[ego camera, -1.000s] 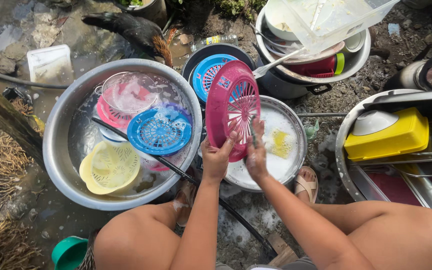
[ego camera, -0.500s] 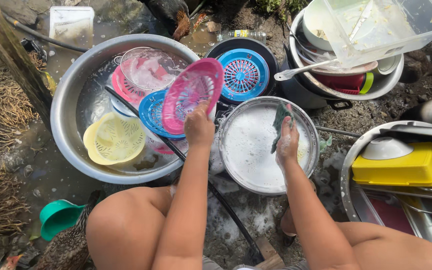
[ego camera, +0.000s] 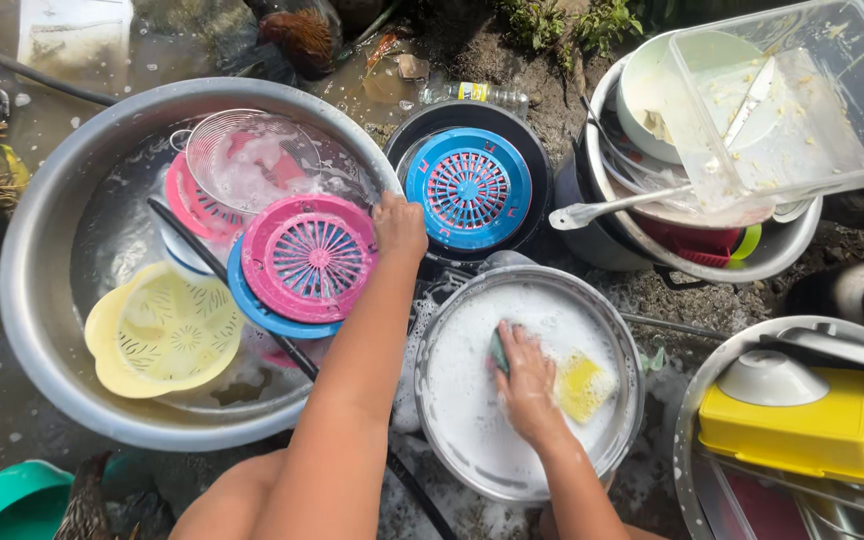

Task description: The person washes several plastic basket covers and grids by hand in a basin of soapy water using a sponge.

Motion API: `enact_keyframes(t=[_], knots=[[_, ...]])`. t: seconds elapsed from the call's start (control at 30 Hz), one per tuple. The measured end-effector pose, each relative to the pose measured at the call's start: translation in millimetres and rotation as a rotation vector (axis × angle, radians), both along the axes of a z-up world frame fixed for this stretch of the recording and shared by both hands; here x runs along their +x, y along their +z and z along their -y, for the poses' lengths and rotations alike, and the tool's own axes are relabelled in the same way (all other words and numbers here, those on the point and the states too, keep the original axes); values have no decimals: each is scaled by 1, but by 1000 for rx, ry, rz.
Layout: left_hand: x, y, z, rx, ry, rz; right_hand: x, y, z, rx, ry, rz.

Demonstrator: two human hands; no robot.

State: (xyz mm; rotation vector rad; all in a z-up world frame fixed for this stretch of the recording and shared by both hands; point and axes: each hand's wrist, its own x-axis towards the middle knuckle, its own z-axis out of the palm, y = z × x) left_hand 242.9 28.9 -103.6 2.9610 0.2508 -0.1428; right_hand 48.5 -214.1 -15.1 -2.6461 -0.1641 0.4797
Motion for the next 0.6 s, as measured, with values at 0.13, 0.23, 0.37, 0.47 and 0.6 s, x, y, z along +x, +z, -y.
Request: enact_keyframes(t=[0.13, 0.23, 0.37, 0.47, 0.6], knots=[[74, -76, 10, 252, -67, -119, -11, -29, -4, -138, 160, -145], [107, -122, 12, 295, -4, -200, -24, -61, 9, -147, 162, -274], [114, -133, 9, 305, 32, -335, -40, -101, 33, -58, 172, -216], [116, -115, 8, 285, 85, -354, -38, -103, 39, -11, 161, -239], [110, -72, 3, 64, 154, -130, -25, -78, 23, -72, 131, -318]])
